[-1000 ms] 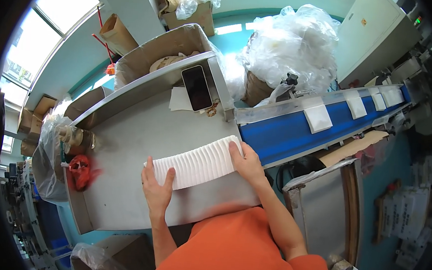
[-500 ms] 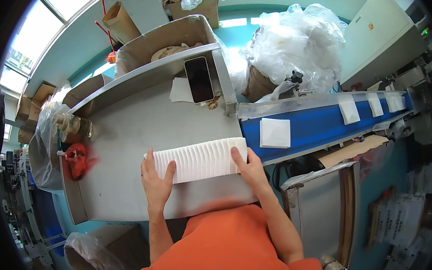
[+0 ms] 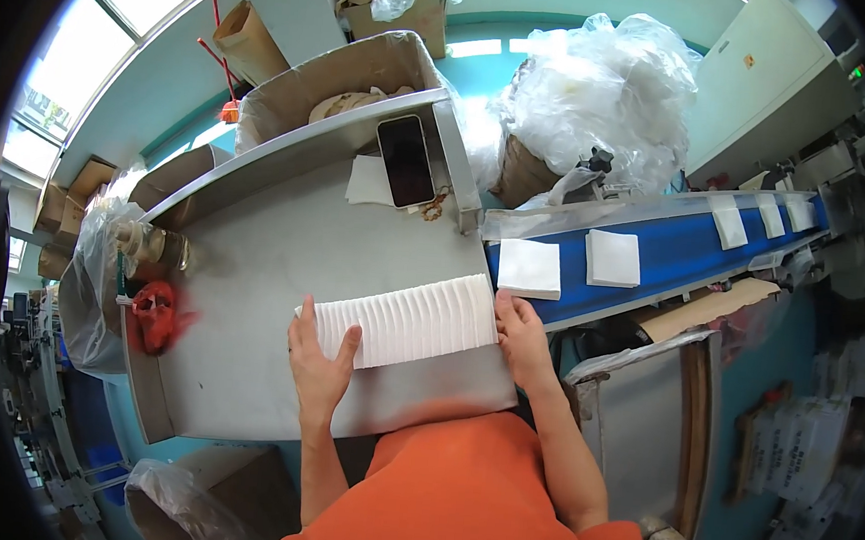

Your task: Packing pleated paper filters into small white boxes on a conveyor belt.

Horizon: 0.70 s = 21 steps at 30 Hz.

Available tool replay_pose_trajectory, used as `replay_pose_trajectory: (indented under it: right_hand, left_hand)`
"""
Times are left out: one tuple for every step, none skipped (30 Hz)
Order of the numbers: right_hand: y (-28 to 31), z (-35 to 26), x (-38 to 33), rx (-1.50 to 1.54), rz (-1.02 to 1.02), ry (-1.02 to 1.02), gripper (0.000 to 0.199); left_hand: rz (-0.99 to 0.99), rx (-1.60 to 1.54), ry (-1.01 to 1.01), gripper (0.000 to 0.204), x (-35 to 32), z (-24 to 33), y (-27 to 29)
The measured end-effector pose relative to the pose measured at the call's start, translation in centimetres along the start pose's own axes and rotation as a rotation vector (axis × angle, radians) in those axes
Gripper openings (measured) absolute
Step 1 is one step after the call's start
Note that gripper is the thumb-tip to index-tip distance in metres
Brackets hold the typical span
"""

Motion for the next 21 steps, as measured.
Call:
replay_pose_trajectory:
  right_hand:
    - [-1.6, -1.8, -0.5, -0.352, 0.050, 0.187, 0.041]
    - [-4.2, -3.0, -1.6, -0.621, -0.031, 0.268, 0.037]
    - [-4.5, -2.3, -1.3, -0.622, -0.050, 0.277, 0.036]
    - [-4.8, -1.6, -0.8, -0.625, -0.074, 0.288, 0.035]
    - [-4.1, 0.2, -0.1, -0.427, -0.113, 0.096, 0.033]
    - [-3.6, 1.4, -0.1, -0.102, -0.133, -0.042, 0.031]
    - [-3.8, 2.6, -0.4, 0.222, -0.155, -0.184, 0.029]
    - [-2.9, 3.2, -0.7, 0.265, -0.159, -0.245, 0.029]
    - [-2.2, 3.1, -1.0, 0.261, -0.166, -0.249, 0.029]
    - [-1.0, 3.2, -1.5, 0.028, -0.160, -0.285, 0.030]
    - [-0.2, 3.4, -2.0, -0.204, -0.152, -0.317, 0.032]
    - [1.1, 3.2, -0.9, -0.040, -0.063, -0.126, 0.034]
    - [1.4, 1.9, -0.9, 0.058, 0.023, -0.054, 0.032]
    - [1.5, 0.5, -0.8, 0.157, 0.108, 0.020, 0.031]
    - [1.4, 0.1, -0.3, 0.107, 0.096, 0.013, 0.032]
    - [0.5, -0.1, -0.2, -0.024, 0.051, 0.012, 0.035]
    - [-0.8, -0.2, -0.4, -0.154, 0.007, 0.008, 0.039]
    - [-3.0, -1.6, -0.9, -0.519, -0.051, 0.137, 0.043]
    - [-4.4, -1.9, -1.3, -0.695, -0.017, 0.254, 0.045]
    - [-5.2, -2.2, -1.6, -0.719, -0.028, 0.269, 0.042]
    - [-4.6, -2.0, -1.4, -0.719, -0.024, 0.270, 0.042]
  left_hand:
    - [-0.003, 0.001, -0.009, 0.081, -0.1, 0.2, -0.1]
    - [-0.004, 0.001, -0.015, 0.082, -0.2, 0.3, -0.1]
    - [-0.007, 0.002, -0.020, 0.082, -0.4, 0.4, -0.1]
    - [0.012, 0.021, -0.012, 0.082, -0.3, 0.3, 0.2]
    - [0.031, 0.039, -0.003, 0.082, -0.3, 0.3, 0.4]
    - [0.034, 0.038, -0.005, 0.082, -0.1, 0.2, 0.5]
    - [0.044, 0.033, 0.003, 0.083, 0.0, -0.3, 0.6]
    - [0.055, 0.029, 0.013, 0.083, 0.0, -0.6, 0.8]
    - [0.061, 0.029, 0.019, 0.083, 0.0, -0.8, 0.9]
    - [0.052, 0.036, 0.021, 0.083, 0.0, -0.7, 0.8]
    - [0.042, 0.043, 0.023, 0.084, 0.0, -0.7, 0.8]
    - [0.043, 0.042, 0.024, 0.084, 0.1, -0.5, 0.8]
    - [0.016, 0.024, 0.016, 0.085, 0.0, -0.2, 0.5]
    - [-0.010, 0.007, 0.006, 0.086, 0.0, 0.0, 0.3]
    - [-0.010, 0.008, 0.006, 0.086, -0.2, 0.1, 0.2]
    - [-0.033, 0.002, -0.017, 0.087, -0.3, 0.5, -0.2]
    - [-0.058, -0.003, -0.040, 0.088, -0.4, 0.8, -0.6]
    - [-0.062, -0.002, -0.045, 0.088, -0.4, 1.0, -0.6]
    - [-0.059, 0.006, -0.041, 0.089, -0.5, 1.2, -0.5]
    - [-0.055, 0.014, -0.036, 0.089, -0.5, 1.4, -0.5]
    - [-0.057, 0.012, -0.040, 0.089, -0.4, 1.4, -0.5]
Point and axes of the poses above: each hand's wrist, its own x-axis towards the middle knuckle, its own y-axis out of the back of the hand, z = x × y, the point moved 9 cm from there along x, towards the middle knuckle, and after that the axes turned 5 degrees about -z, right-handed, at the moved point
